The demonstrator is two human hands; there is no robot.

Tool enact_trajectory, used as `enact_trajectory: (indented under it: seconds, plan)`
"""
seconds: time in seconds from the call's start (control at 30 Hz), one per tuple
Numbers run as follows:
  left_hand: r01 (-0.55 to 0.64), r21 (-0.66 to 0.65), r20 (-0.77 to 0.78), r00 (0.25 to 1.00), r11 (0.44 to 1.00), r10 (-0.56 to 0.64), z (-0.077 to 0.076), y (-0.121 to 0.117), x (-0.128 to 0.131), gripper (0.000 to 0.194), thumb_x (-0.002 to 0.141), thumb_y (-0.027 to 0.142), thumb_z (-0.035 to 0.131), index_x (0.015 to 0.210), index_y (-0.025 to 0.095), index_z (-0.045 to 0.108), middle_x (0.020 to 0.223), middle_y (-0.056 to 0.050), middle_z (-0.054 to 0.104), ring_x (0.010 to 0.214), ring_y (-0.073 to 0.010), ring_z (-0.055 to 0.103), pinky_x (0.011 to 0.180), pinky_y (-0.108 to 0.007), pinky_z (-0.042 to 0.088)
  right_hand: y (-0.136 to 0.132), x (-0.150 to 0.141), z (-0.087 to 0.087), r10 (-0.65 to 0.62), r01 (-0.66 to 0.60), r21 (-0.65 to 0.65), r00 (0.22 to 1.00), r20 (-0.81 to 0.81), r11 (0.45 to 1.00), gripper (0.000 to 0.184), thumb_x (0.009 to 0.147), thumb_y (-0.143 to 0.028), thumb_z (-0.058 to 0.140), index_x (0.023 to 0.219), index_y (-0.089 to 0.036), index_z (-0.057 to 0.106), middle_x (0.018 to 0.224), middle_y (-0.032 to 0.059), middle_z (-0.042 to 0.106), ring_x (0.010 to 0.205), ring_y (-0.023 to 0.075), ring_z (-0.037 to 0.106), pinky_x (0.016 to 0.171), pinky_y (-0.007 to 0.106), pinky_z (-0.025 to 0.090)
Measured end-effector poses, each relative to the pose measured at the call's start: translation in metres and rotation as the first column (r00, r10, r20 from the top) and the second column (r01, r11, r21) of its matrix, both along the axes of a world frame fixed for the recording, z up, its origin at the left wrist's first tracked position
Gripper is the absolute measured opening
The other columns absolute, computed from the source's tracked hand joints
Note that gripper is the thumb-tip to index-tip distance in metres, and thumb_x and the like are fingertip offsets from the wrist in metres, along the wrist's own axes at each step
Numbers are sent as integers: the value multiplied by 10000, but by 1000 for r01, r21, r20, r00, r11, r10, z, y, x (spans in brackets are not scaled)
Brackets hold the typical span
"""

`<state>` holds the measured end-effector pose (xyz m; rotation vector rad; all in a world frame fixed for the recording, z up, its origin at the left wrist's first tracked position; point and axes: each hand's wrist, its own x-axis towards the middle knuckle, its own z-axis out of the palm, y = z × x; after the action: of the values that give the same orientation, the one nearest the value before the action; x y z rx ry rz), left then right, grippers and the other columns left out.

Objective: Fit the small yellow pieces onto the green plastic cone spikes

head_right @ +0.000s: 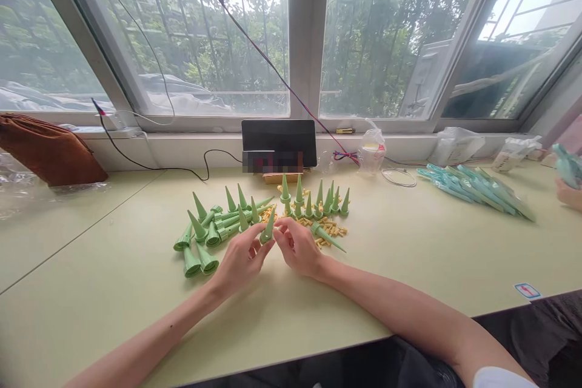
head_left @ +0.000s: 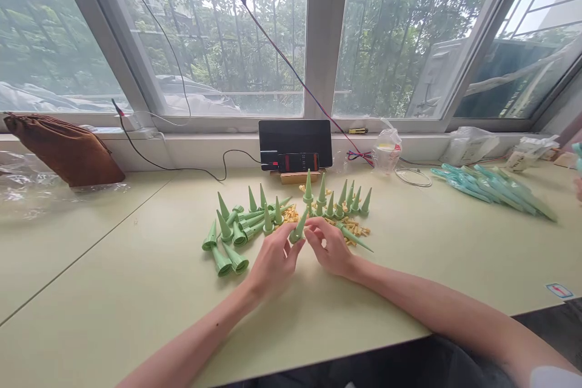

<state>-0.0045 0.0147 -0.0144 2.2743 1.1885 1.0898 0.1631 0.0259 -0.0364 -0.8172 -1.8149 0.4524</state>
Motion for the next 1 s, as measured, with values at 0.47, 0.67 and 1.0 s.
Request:
enact_trajectory:
  seconds: [0.47, 0.67, 1.0]
  plan:
    - [-82, -39, 170, 982, 996, 87, 13, -6, -1, 176, 898, 353, 523, 1011, 218, 515, 557, 71, 477, 421, -104, 452, 459, -232, 401, 2, 0, 1, -41, 35, 30, 968, 249, 999, 112, 926, -178, 472, 984, -190, 567, 924, 50, 611, 733, 141, 571, 686, 279, 490]
    - [-114, -13, 147, 982, 993, 115, 12, -6, -1, 186, 876, 337, 559, 1000, 206, 514, 519, 94, 391, 436, -96, 393, 485, -229, 395, 1, 0, 3, 70, -102, 70, 928, 367, 992, 110, 866, -114, 516, 931, -188, 563, 1013, 78, 621, 969, 202, 547, 841, 340, 480]
    - [-118, 12, 152, 982, 993, 115, 13, -6, 0, 167, 858, 306, 574, 978, 205, 516, 531, 91, 415, 440, -94, 432, 483, -222, 391, 4, 0, 1, 184, -266, 77, 822, 538, 961, 218, 918, -54, 432, 930, -192, 600, 991, 37, 663, 1030, 189, 506, 957, 365, 396]
